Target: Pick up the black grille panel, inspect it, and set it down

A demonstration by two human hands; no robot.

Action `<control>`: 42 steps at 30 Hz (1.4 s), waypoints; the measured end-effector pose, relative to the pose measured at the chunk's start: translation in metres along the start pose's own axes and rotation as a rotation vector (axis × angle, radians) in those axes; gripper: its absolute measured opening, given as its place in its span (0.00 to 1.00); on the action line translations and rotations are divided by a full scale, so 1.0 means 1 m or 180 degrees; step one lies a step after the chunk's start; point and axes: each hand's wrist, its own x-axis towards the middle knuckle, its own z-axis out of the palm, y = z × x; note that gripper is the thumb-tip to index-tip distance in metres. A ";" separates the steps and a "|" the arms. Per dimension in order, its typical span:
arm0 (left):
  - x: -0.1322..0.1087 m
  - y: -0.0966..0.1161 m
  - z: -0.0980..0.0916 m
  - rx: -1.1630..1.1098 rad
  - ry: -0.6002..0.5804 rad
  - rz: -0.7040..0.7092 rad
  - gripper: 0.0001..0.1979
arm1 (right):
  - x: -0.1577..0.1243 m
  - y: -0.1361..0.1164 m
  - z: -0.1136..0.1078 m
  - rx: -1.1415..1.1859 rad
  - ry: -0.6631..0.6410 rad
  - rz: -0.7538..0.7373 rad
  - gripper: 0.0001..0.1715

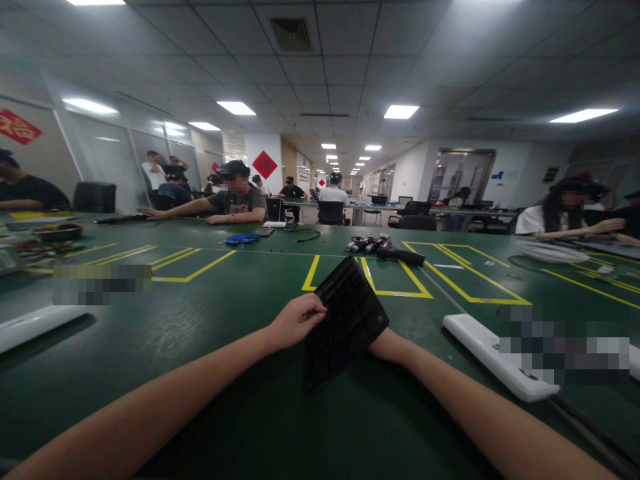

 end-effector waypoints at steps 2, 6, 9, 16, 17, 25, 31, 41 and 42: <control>0.000 0.002 0.001 0.0283 0.0034 -0.0039 0.09 | 0.000 0.001 0.000 0.0008 0.0005 0.0010 0.19; 0.000 0.010 0.004 0.0759 0.0258 -0.0509 0.12 | -0.002 0.004 0.000 -0.0022 0.0023 0.0032 0.19; 0.000 0.015 0.005 0.0735 0.0157 -0.0598 0.10 | -0.002 0.004 -0.001 -0.0092 -0.0021 0.0028 0.19; 0.004 0.011 0.010 0.0788 0.0001 -0.0568 0.13 | -0.002 0.004 -0.003 -0.0089 0.0001 -0.0052 0.20; 0.005 0.011 0.011 0.0819 0.0027 -0.0622 0.14 | -0.002 0.003 -0.004 -0.0071 -0.0002 -0.0072 0.19; 0.004 0.016 0.007 0.0753 -0.0098 -0.0516 0.07 | -0.002 0.002 -0.004 -0.0120 0.0048 -0.0067 0.20; 0.006 0.017 0.002 0.0629 -0.0035 -0.0419 0.05 | -0.002 0.003 -0.003 -0.0081 -0.0018 -0.0065 0.21; 0.017 0.003 -0.008 -0.2259 0.0265 -0.2283 0.11 | -0.001 0.000 -0.005 -0.0076 -0.0102 -0.0030 0.23; 0.016 0.002 -0.007 -0.1944 0.0060 -0.2128 0.14 | -0.001 0.000 -0.005 -0.0035 -0.0110 -0.0012 0.23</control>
